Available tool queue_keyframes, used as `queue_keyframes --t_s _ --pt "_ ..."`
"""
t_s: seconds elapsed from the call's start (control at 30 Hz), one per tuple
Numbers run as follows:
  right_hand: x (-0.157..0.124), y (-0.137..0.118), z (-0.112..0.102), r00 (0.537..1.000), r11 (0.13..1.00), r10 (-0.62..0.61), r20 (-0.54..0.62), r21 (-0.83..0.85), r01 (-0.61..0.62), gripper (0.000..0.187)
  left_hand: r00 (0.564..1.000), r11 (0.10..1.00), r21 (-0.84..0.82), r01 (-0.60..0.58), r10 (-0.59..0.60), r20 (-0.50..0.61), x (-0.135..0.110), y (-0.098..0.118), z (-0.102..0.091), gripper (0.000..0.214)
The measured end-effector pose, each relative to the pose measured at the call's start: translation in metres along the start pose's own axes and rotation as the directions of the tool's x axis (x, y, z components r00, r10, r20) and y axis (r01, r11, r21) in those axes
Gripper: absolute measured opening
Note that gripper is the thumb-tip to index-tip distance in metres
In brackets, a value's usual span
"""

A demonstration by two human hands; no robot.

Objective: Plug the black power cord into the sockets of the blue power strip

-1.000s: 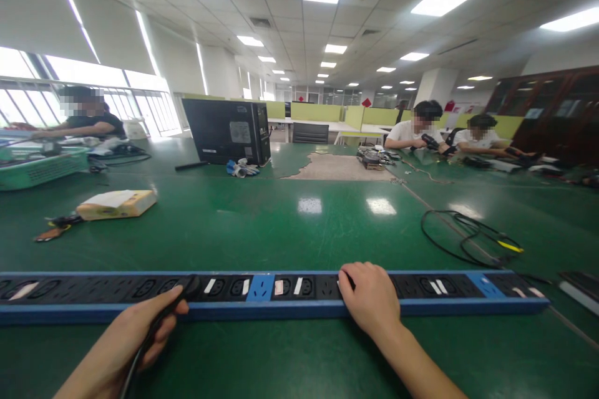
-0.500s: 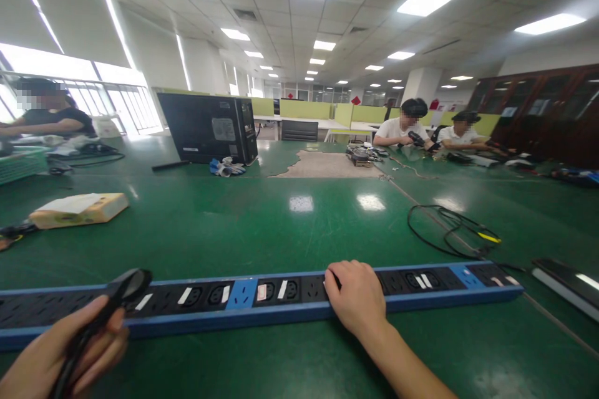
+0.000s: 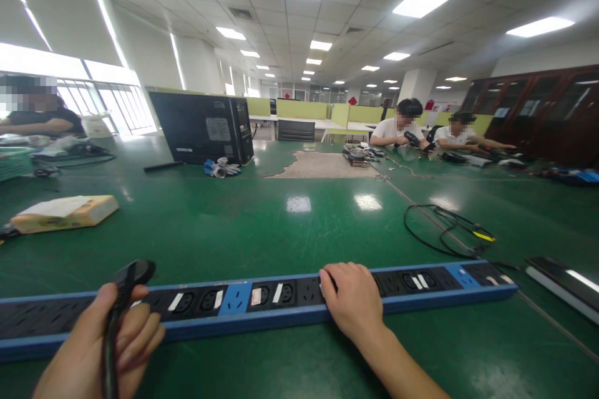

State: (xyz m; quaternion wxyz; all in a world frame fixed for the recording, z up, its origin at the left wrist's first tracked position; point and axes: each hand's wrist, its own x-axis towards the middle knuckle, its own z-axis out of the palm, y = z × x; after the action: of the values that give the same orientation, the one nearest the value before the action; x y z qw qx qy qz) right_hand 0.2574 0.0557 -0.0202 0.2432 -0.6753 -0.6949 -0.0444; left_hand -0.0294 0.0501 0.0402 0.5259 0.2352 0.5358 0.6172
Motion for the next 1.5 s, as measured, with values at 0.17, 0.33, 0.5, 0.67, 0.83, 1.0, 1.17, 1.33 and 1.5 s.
queue_keyframes --t_s 0.17,0.33,0.5,0.67,0.83,1.0,1.17,1.33,1.5 --pt "0.0 0.003 0.0 0.998 0.993 -0.003 -0.062 0.117 0.011 0.031 0.994 0.989 -0.138 0.062 -0.048 0.099 -0.015 -0.013 0.037 0.027" --pt "-0.001 -0.005 -0.036 0.991 0.912 0.085 -0.107 0.409 -0.034 0.032 0.932 0.979 -0.068 0.19 -0.158 0.326 -0.031 -0.036 0.072 0.042" --pt "-0.016 -0.013 -0.106 0.99 0.808 0.096 0.099 0.574 -0.136 0.043 0.632 0.931 0.259 0.259 -0.366 0.683 -0.064 -0.083 0.114 0.066" --pt "-0.037 0.009 -0.141 0.951 0.919 0.193 0.241 0.296 -0.261 0.032 0.432 0.926 0.34 0.164 -0.377 0.82 -0.109 -0.116 0.151 0.055" --pt "-0.062 0.054 -0.134 0.844 0.622 0.288 0.453 0.581 -0.525 0.033 0.31 0.839 0.514 -0.176 -0.449 0.838 -0.11 -0.104 0.144 0.021" --pt "-0.079 0.124 -0.136 0.623 0.147 0.574 0.532 0.681 -0.717 0.038 0.362 0.266 0.316 -0.911 0.146 0.921 -0.056 -0.08 0.107 0.032" --pt "-0.061 0.21 -0.145 0.641 0.447 0.711 0.289 0.517 -0.73 0.04 0.409 -0.169 0.451 -0.876 0.233 0.882 -0.002 -0.078 0.079 0.049" --pt "-0.033 0.256 -0.13 0.76 0.709 0.607 0.233 0.273 -0.65 0.042 0.414 -0.252 0.456 -0.854 0.204 0.887 0.006 -0.085 0.075 0.052" --pt "-0.022 0.267 -0.115 0.858 0.862 0.489 0.157 0.065 -0.503 0.038 0.381 -0.298 0.433 -0.851 0.219 0.898 0.004 -0.087 0.074 0.053"
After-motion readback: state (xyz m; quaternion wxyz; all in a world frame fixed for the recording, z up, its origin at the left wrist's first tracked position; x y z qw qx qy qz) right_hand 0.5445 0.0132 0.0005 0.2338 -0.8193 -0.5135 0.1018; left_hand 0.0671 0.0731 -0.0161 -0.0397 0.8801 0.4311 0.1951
